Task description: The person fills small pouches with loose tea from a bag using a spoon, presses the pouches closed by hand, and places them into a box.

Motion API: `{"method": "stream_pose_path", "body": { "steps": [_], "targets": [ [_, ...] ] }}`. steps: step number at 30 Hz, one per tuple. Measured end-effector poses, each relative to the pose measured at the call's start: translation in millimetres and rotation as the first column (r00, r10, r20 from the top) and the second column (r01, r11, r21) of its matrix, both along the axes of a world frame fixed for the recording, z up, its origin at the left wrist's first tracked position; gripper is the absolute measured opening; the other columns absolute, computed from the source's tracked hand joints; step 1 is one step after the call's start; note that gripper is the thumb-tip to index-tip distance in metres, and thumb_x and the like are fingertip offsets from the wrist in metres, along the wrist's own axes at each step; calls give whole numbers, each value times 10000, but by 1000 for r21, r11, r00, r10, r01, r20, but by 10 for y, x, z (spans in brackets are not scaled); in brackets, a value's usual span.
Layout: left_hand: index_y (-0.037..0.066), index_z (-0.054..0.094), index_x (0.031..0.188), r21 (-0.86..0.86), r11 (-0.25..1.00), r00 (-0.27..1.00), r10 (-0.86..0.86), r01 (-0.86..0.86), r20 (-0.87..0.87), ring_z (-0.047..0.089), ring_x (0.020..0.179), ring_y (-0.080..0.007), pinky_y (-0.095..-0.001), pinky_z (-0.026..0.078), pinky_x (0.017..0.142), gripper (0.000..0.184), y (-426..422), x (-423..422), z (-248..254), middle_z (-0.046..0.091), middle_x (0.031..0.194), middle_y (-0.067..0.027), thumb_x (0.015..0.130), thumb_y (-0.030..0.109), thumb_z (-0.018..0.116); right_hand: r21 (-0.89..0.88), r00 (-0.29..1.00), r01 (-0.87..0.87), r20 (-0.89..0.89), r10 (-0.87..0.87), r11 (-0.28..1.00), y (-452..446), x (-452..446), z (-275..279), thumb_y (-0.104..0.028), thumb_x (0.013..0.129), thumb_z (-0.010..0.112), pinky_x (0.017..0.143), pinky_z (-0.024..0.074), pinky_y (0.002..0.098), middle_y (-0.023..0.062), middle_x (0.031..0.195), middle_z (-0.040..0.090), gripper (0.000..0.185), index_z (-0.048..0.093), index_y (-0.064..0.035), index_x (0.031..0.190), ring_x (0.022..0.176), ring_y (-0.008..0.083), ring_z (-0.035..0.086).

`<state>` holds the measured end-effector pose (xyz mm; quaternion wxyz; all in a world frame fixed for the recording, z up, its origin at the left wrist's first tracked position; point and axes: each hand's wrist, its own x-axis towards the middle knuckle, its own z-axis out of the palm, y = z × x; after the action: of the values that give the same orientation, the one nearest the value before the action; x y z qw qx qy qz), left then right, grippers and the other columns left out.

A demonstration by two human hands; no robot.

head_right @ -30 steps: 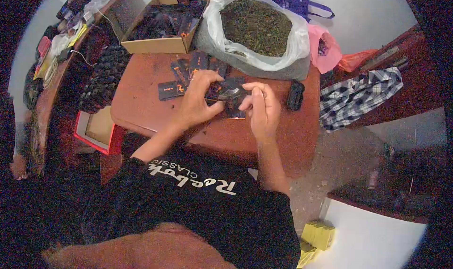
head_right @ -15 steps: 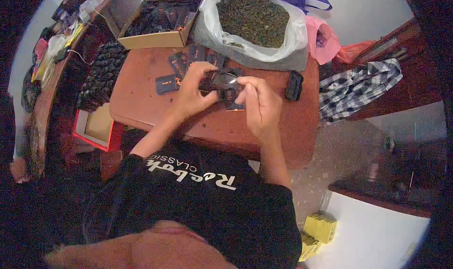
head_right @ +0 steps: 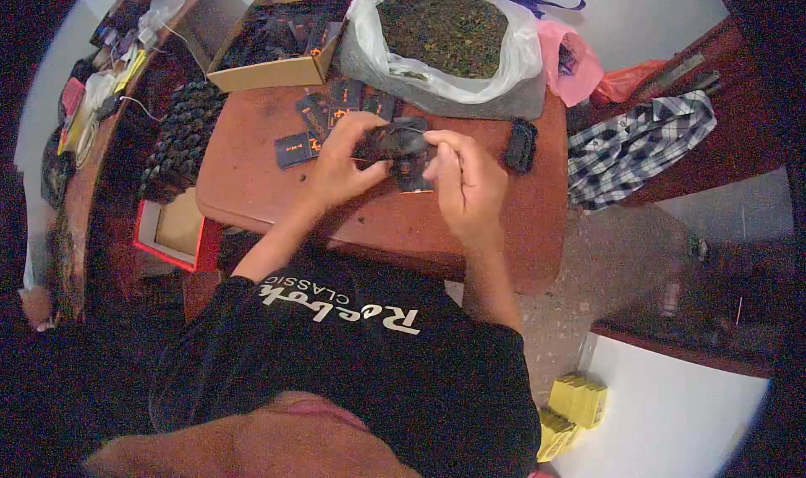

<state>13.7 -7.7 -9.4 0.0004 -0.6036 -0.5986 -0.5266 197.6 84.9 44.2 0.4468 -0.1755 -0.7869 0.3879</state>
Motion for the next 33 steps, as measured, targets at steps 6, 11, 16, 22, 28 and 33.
{"method": "stream_pose_path", "body": {
  "steps": [6, 11, 16, 22, 28, 33],
  "targets": [
    [25, 562, 1125, 2, 997, 997, 73, -73, -10, 557, 1038, -362, -416, 447, 922, 488, 28, -84, -34, 581, 1067, -161, 670, 105, 721, -8, 992, 109, -65, -109, 994, 144, 111, 188, -113, 992, 509, 613, 474, 239, 35, 686, 638, 197, 659, -17, 1076, 646, 81, 605],
    [20, 567, 1121, -44, 993, 994, 109, -109, 4, 572, 1004, -304, -370, 467, 888, 478, 30, -140, 4, 567, 1042, -140, 681, 101, 736, 91, 948, 314, 33, -318, 945, 686, -93, 431, -199, 1006, 468, 666, 500, 300, 83, 683, 646, 269, 654, -30, 1100, 672, 161, 639],
    [29, 567, 1128, -77, 986, 989, 148, -145, 23, 578, 984, -250, -344, 491, 825, 464, 68, -194, 16, 562, 1036, -113, 703, 107, 739, 627, 865, 232, 217, -452, 744, 1664, -540, 218, -203, 974, 423, 680, 514, 480, 218, 750, 661, 264, 618, -25, 992, 731, 377, 666],
    [8, 579, 1088, -60, 989, 978, 145, -138, 147, 585, 989, -317, -377, 464, 886, 450, 136, -265, 91, 586, 1019, -144, 679, 119, 730, 622, 799, 123, 400, -449, 773, 1743, -831, -130, -148, 929, 439, 712, 509, 560, 295, 752, 637, 221, 568, 16, 855, 747, 485, 640],
    [-1, 590, 1073, -49, 984, 974, 177, -171, 144, 602, 963, -299, -374, 473, 869, 425, 366, -421, 151, 591, 1011, -137, 693, 132, 725, 419, 866, 124, 396, -304, 899, 1824, -1038, -269, -180, 924, 448, 662, 538, 450, 225, 788, 691, 281, 635, 28, 936, 727, 383, 681],
    [-3, 597, 1095, -115, 969, 963, 234, -220, 131, 610, 991, -312, -382, 477, 882, 464, 487, -503, 285, 608, 1039, -156, 687, 177, 726, -211, 889, 149, 457, -37, 966, 1940, -1183, -243, -166, 911, 426, 560, 510, 344, 163, 756, 708, 300, 642, 31, 980, 606, 226, 663]
  ]
}}
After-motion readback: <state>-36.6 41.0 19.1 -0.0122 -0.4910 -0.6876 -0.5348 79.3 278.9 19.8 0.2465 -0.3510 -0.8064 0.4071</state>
